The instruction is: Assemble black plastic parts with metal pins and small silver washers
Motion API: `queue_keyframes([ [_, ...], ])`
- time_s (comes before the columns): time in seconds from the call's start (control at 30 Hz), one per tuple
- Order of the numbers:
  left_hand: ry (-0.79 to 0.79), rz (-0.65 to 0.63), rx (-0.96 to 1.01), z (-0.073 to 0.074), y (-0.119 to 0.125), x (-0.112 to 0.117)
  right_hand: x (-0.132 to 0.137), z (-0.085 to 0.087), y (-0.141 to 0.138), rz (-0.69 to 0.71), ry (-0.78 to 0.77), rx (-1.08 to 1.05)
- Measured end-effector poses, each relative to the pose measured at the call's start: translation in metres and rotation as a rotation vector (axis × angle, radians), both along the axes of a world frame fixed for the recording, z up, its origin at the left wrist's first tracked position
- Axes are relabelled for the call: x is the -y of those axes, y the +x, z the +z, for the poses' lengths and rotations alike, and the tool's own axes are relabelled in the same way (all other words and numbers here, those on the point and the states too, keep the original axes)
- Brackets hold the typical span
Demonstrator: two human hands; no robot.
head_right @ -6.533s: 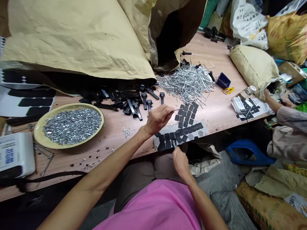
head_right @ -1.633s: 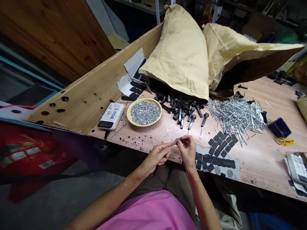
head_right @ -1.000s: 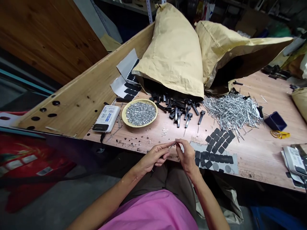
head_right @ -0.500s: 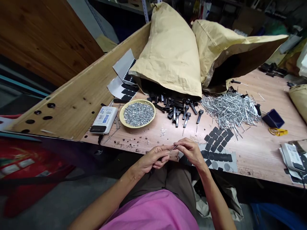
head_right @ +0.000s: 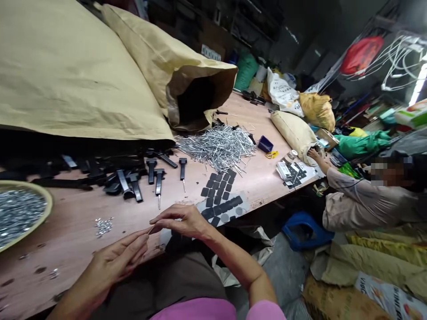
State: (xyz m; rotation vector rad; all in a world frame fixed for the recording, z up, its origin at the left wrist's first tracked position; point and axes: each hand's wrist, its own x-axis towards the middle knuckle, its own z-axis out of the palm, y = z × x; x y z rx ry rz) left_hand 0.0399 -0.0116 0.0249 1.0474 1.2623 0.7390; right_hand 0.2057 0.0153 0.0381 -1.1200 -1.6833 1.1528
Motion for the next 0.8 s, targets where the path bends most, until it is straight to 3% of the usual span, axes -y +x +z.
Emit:
queue_keyframes([
  [0.1, -0.062, -0.047, 0.081, 0.007, 0.002, 0.005, 0.005, -0.003, -0.002, -0.027, -0.097, -0.085],
  [0.2, 0.155, 0.015, 0.045, 0.01, 0.005, 0.003, 0.003, -0.009, -0.005, -0.102, -0.141, -0.157],
  [0.27, 0.185, -0.021, 0.032, 0.006, 0.007, 0.0, -0.001, -0.013, -0.007, -0.106, -0.127, -0.186],
  [0.47, 0.441, 0.094, -0.053, -0.011, 0.013, -0.001, -0.006, -0.011, -0.013, -0.193, 0.006, -0.038],
  [0.63, 0.392, 0.057, -0.019, -0.01, 0.011, -0.004, -0.008, -0.009, -0.013, -0.094, -0.02, -0.048],
  [0.8, 0.514, 0.091, -0.088, -0.011, 0.013, -0.004, -0.011, -0.014, -0.013, -0.153, -0.143, -0.166],
])
